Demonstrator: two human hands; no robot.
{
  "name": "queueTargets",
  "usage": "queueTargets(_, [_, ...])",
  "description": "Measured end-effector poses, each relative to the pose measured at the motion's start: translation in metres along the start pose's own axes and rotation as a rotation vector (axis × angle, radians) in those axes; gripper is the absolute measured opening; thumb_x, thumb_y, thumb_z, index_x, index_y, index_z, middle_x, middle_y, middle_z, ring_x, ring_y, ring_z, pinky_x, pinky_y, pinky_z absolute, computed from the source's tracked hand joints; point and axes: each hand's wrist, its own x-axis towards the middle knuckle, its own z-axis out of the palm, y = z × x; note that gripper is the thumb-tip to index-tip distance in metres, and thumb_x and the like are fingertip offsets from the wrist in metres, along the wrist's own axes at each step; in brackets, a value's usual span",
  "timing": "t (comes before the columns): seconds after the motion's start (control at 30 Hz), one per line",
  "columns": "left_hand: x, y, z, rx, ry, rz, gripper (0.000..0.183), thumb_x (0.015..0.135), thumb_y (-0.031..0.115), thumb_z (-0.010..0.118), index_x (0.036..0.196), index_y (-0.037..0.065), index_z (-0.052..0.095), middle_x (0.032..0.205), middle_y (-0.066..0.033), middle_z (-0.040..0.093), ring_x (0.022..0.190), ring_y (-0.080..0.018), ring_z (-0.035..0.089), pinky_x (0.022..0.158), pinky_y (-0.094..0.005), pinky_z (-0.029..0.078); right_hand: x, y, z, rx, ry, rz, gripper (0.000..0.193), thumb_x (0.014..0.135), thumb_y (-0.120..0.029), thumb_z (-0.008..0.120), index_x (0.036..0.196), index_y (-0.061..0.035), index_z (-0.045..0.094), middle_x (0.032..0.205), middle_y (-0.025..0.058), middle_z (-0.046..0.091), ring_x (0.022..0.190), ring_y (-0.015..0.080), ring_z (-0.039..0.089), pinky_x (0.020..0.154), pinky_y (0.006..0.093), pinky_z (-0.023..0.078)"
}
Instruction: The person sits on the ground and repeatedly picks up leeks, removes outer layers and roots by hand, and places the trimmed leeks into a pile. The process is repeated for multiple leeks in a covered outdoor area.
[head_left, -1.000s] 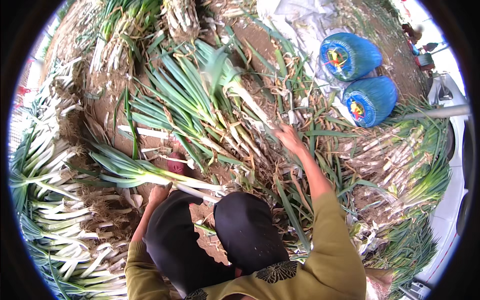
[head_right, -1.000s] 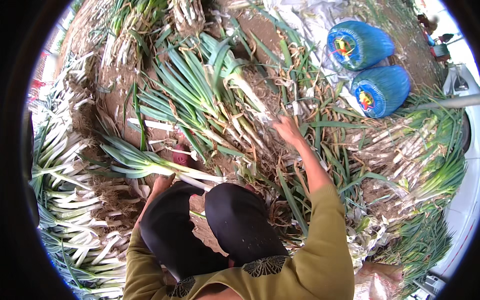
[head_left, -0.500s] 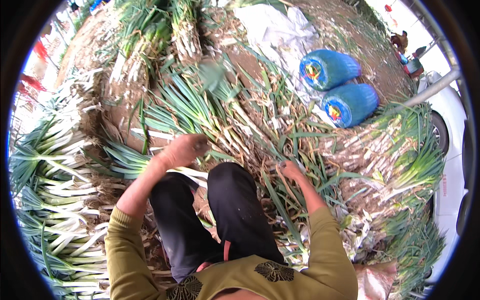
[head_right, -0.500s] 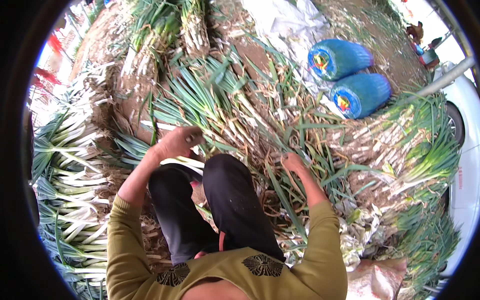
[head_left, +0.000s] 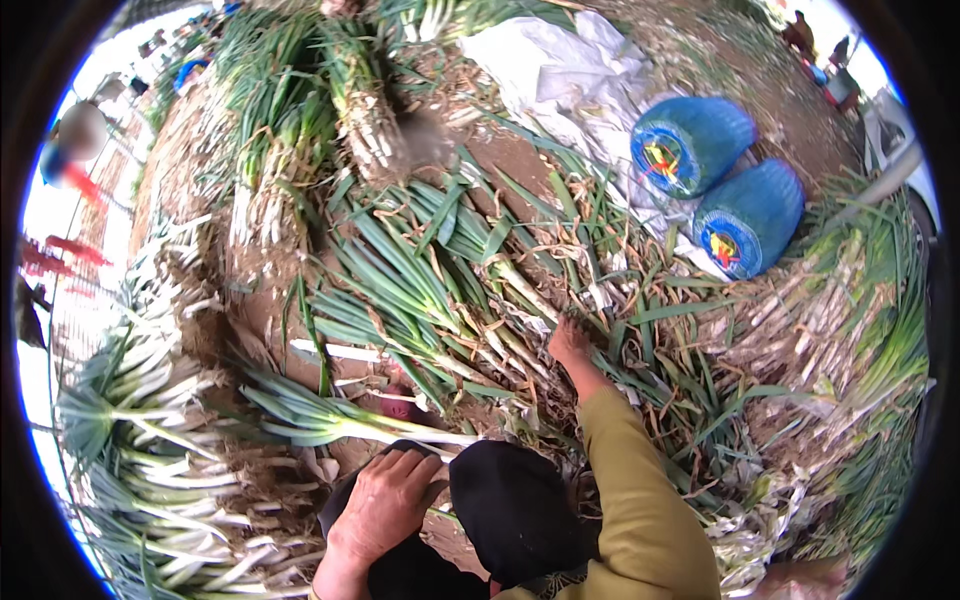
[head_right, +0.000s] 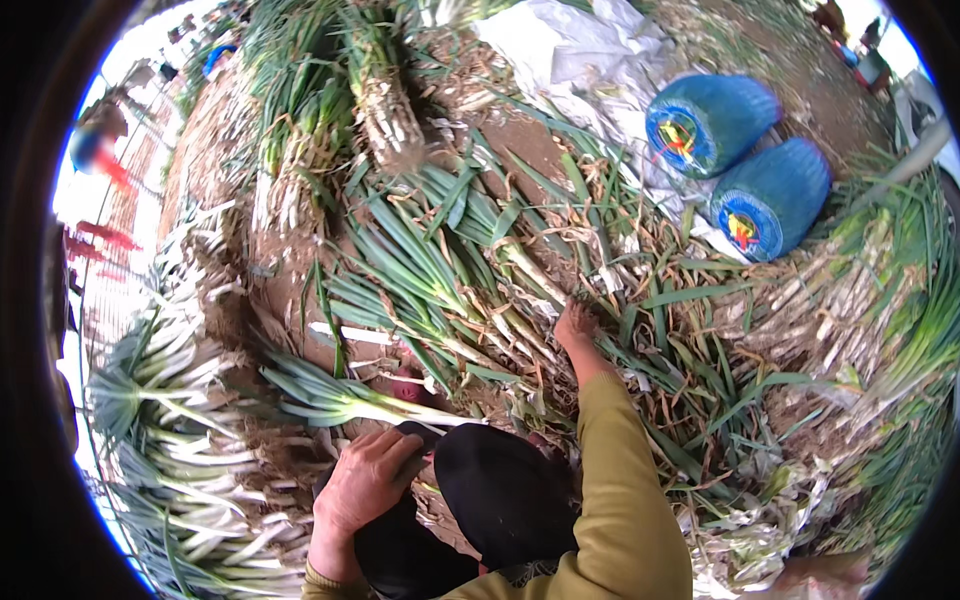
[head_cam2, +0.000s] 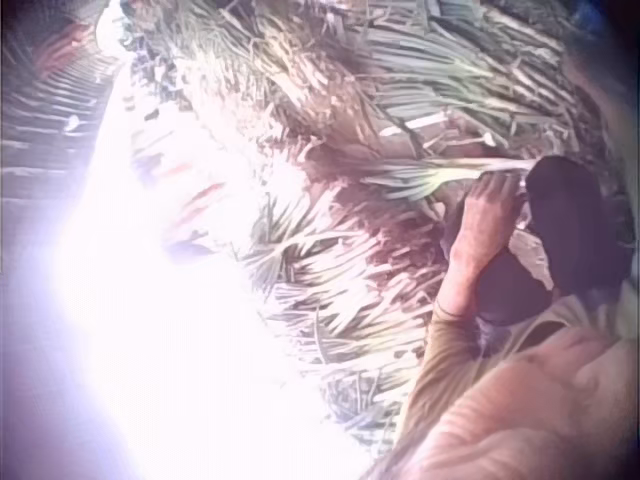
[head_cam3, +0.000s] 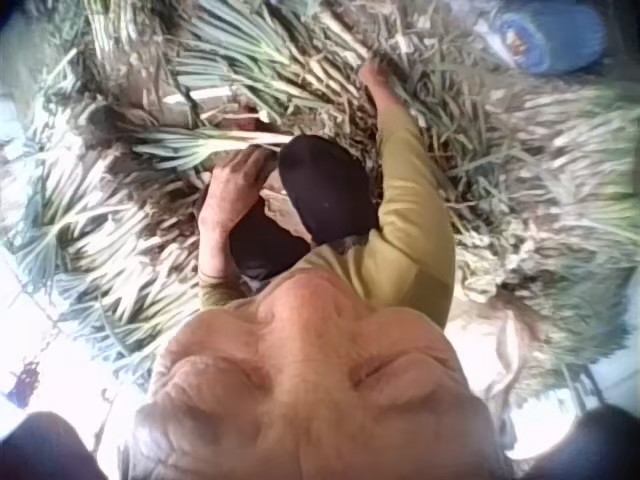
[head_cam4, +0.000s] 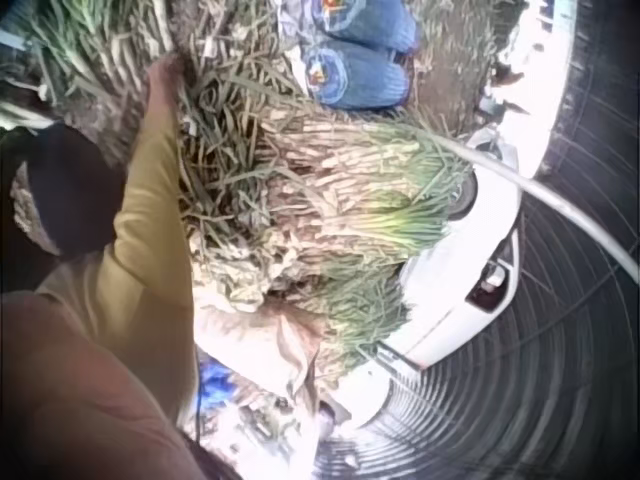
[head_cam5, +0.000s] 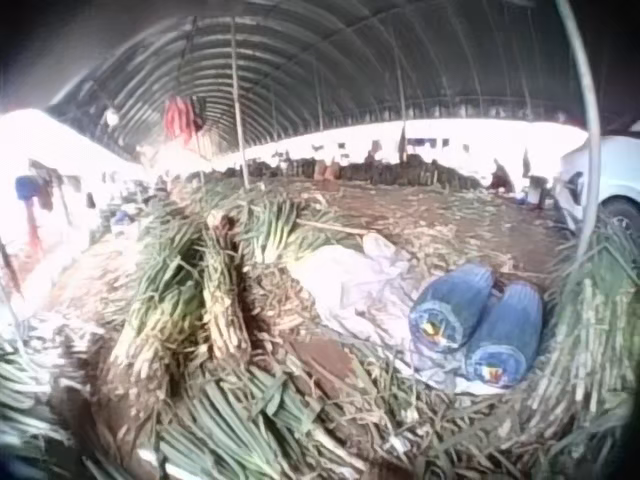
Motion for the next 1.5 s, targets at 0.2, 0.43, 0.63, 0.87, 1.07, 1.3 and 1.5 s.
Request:
queueTargets(0.2, [0.017, 0.008, 0.006, -0.018, -0.052, 0.092, 0.023, 0.076, 0.019, 0.063, 0.093, 0.005, 0.056, 0.076, -0.0088, 0.055, 0.072, -0.0268, 0.057, 0.064, -0.0357, 0.046, -0.019, -0.019, 0.005, 0.051, 0.04, -0.341, 0.043, 0.076, -0.015, 0.048, 0.115, 0.0035, 0.043, 0.103, 0.0255, 0.057, 0.095, 0.0362, 0.057, 0.079, 0.0442, 0.047])
queueTargets(0.43, [0.017, 0.017, 0.007, -0.07, 0.026, 0.028, 0.021, 0.078, 0.018, 0.061, 0.093, 0.005, 0.056, 0.076, -0.0116, 0.056, 0.074, -0.0295, 0.058, 0.065, -0.0375, 0.047, -0.167, 0.155, -0.036, 0.065, 0.093, -0.398, 0.032, 0.082, -0.021, 0.055, 0.103, 0.0031, 0.05, 0.065, 0.012, 0.054, 0.047, 0.0237, 0.047, 0.043, 0.0341, 0.039])
queueTargets(0.63, [0.038, 0.038, 0.015, -0.075, -0.008, 0.142, 0.016, 0.078, 0.015, 0.062, 0.09, 0.004, 0.06, 0.082, -0.0127, 0.061, 0.077, -0.0305, 0.059, 0.068, -0.0359, 0.048, -0.346, 0.282, -0.015, 0.721, -0.269, 0.149, 0.025, 0.072, -0.013, 0.062, 0.09, 0.0033, 0.059, 0.064, 0.0077, 0.055, 0.054, 0.0155, 0.05, 0.05, 0.0329, 0.039])
queueTargets(0.87, [0.082, 0.067, 0.03, -0.385, -0.073, 0.121, 0.03, 0.084, 0.027, 0.058, 0.094, -0.001, 0.061, 0.071, -0.0123, 0.062, 0.069, -0.0187, 0.06, 0.066, -0.0309, 0.047, -0.409, 0.177, -0.127, 0.868, -0.107, -0.176, 0.029, 0.072, -0.013, 0.063, 0.094, 0.0047, 0.056, 0.069, 0.0052, 0.056, 0.057, 0.0118, 0.051, 0.053, 0.0272, 0.04])
queueTargets(1.07, [0.124, 0.045, 0.052, -1.411, -0.164, -0.249, 0.056, 0.079, 0.042, 0.062, 0.109, -0.004, 0.05, 0.092, -0.0138, 0.061, 0.083, -0.0218, 0.06, 0.079, -0.0342, 0.05, -0.44, 0.145, -0.165, 0.688, -0.128, -0.345, 0.042, 0.074, -0.017, 0.067, 0.107, 0.0046, 0.051, 0.079, 0.0076, 0.059, 0.065, 0.0125, 0.055, 0.06, 0.0271, 0.045])
queueTargets(1.3, [0.12, 0.046, 0.047, -2.235, 0.103, -0.155, 0.029, 0.083, 0.012, 0.057, 0.107, -0.003, 0.049, 0.095, -0.0144, 0.059, 0.081, -0.0263, 0.06, 0.075, -0.0399, 0.052, -0.384, 0.082, -0.166, 0.655, -0.21, -0.432, 0.066, 0.077, -0.041, 0.064, 0.122, 0.0024, 0.043, 0.126, 0.0213, 0.045, 0.105, 0.0267, 0.053, 0.085, 0.0362, 0.047])
queueTargets(1.5, [0.112, 0.061, 0.045, -2.197, 0.103, -0.078, 0.032, 0.083, 0.009, 0.057, 0.111, -0.001, 0.046, 0.098, -0.0139, 0.058, 0.085, -0.0273, 0.06, 0.078, -0.0421, 0.051, -0.32, -0.012, -0.189, 0.847, 0.351, -0.641, 0.027, 0.081, -0.02, 0.064, 0.09, 0.0051, 0.062, 0.083, 0.0119, 0.065, 0.075, 0.0157, 0.06, 0.065, 0.0281, 0.046])
